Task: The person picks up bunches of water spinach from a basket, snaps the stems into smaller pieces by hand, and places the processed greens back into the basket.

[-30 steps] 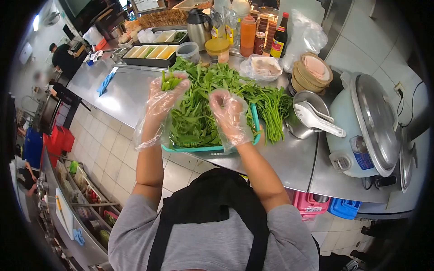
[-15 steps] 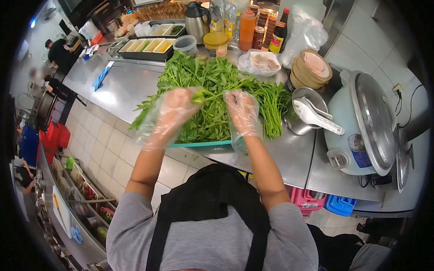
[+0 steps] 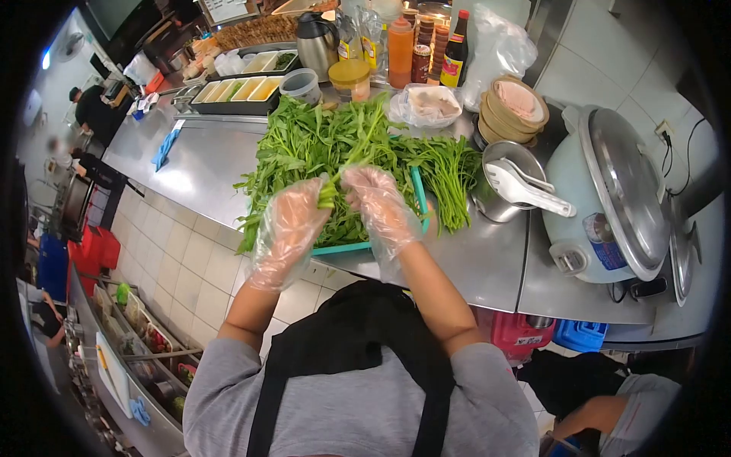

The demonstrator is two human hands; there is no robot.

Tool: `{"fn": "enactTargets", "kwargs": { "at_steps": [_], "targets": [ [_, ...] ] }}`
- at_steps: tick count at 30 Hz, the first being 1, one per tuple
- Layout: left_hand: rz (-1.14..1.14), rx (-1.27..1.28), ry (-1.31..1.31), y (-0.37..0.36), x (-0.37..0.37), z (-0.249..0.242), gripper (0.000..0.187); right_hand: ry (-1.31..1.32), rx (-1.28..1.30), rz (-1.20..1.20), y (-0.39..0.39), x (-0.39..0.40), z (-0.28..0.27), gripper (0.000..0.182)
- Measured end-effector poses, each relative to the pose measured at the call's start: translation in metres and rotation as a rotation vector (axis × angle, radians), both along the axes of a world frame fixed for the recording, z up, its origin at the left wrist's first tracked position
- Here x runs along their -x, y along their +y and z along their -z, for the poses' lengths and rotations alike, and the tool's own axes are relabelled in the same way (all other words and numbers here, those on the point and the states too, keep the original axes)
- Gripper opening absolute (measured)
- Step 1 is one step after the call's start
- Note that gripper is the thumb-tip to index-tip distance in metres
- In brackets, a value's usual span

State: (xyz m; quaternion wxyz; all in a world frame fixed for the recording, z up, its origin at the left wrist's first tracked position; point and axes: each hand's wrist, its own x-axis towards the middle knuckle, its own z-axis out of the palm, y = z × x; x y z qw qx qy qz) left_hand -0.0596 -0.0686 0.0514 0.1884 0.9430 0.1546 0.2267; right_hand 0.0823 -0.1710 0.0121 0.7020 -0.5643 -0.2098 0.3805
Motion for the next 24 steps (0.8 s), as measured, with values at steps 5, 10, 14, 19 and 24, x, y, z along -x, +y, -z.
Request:
{"fn": "enactTargets", "kwargs": {
  "at_steps": [5, 10, 14, 19, 24],
  "targets": [
    [0.052, -0.136, -0.072, -0.006, 0.003, 0.006, 0.032, -0.103, -0.087, 0.015, 0.015, -0.001, 0.001, 0.024],
    [-0.101, 0.264, -0.166, 0.002, 0.006, -0.014, 0.023, -0.256, -0.15, 0.077, 0.016, -0.024, 0.003, 0.017],
    [-0.141, -0.045, -0.244, 0.016, -0.014, -0.031, 0.028, -0.08, -0.167, 0.08, 0.011, -0.029, 0.005, 0.017],
    [-0.038, -0.345, -0.163, 0.019, -0.053, -0.021, 0.062, -0.054, -0.209, 0.135, 0.01, -0.017, 0.018, 0.019],
    [-0.024, -0.617, -0.264, 0.029, -0.072, 0.014, 0.066, -0.044, -0.135, 0.14, 0.004, -0.017, 0.014, 0.025]
  ]
}}
